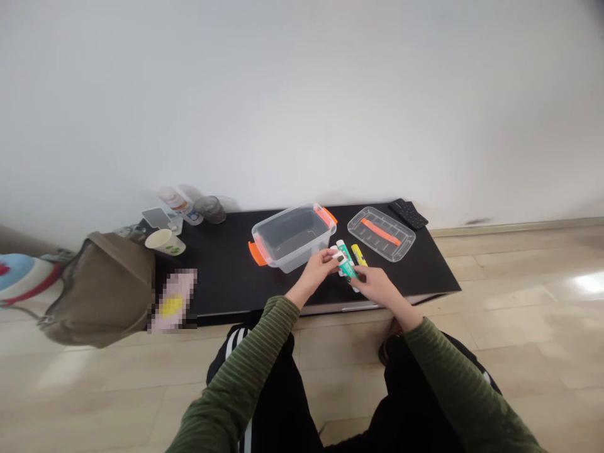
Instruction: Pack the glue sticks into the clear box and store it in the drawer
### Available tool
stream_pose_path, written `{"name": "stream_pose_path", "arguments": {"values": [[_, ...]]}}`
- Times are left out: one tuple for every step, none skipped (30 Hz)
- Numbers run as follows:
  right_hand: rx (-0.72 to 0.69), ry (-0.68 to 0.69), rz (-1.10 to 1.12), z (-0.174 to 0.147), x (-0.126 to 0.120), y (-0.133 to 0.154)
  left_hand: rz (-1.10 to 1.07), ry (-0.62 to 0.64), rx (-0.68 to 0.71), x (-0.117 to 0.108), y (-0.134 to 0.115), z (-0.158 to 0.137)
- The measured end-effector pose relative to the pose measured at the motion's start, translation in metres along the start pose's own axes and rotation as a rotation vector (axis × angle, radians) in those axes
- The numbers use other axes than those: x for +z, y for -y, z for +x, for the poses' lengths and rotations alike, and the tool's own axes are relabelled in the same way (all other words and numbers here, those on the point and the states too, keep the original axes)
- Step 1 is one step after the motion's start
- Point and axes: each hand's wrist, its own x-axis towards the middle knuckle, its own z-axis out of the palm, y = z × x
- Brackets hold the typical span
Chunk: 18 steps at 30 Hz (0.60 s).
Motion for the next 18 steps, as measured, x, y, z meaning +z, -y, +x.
{"name": "stream_pose_path", "arguments": {"values": [[-0.001, 0.016, -0.007, 0.001, 0.001, 0.000, 0.021, -0.004, 0.005, 0.001, 0.000, 0.001], [-0.002, 0.027, -0.008, 0.002, 0.001, 0.001, 0.036, -0.009, 0.017, 0.002, 0.001, 0.001], [-0.002, 0.033, -0.003, 0.003, 0.001, 0.001, 0.047, -0.012, 0.032, 0.002, 0.001, 0.002], [-0.001, 0.035, 0.004, 0.004, 0.001, 0.001, 0.056, -0.015, 0.051, 0.002, 0.002, 0.003], [0.000, 0.033, 0.009, 0.005, -0.001, 0.001, 0.065, -0.022, 0.074, 0.002, 0.002, 0.004], [0.004, 0.026, 0.008, 0.006, -0.004, 0.000, 0.079, -0.036, 0.096, 0.001, 0.003, 0.006], [0.016, 0.014, -0.004, 0.007, -0.007, -0.001, 0.106, -0.060, 0.120, -0.001, 0.004, 0.008], [0.039, -0.004, -0.029, 0.009, -0.011, -0.004, 0.154, -0.094, 0.139, -0.003, 0.005, 0.010], [0.074, -0.027, -0.070, 0.011, -0.015, -0.008, 0.229, -0.135, 0.152, -0.005, 0.006, 0.013], [0.117, -0.053, -0.127, 0.013, -0.019, -0.012, 0.334, -0.174, 0.156, -0.008, 0.007, 0.015], [0.166, -0.078, -0.195, 0.015, -0.022, -0.017, 0.460, -0.202, 0.153, -0.010, 0.008, 0.017], [0.213, -0.097, -0.268, 0.018, -0.025, -0.022, 0.596, -0.218, 0.149, -0.013, 0.009, 0.019], [0.258, -0.106, -0.338, 0.022, -0.028, -0.027, 0.728, -0.225, 0.153, -0.015, 0.010, 0.020], [0.294, -0.106, -0.398, 0.025, -0.029, -0.032, 0.850, -0.221, 0.164, -0.016, 0.012, 0.020], [0.324, -0.099, -0.443, 0.028, -0.030, -0.036, 0.958, -0.210, 0.183, -0.017, 0.013, 0.020], [0.348, -0.087, -0.472, 0.031, -0.029, -0.040, 1.053, -0.199, 0.201, -0.018, 0.015, 0.019], [0.368, -0.074, -0.490, 0.034, -0.029, -0.044, 1.137, -0.189, 0.214, -0.018, 0.016, 0.018], [0.385, -0.063, -0.501, 0.037, -0.027, -0.046, 1.211, -0.180, 0.215, -0.018, 0.017, 0.017]]}}
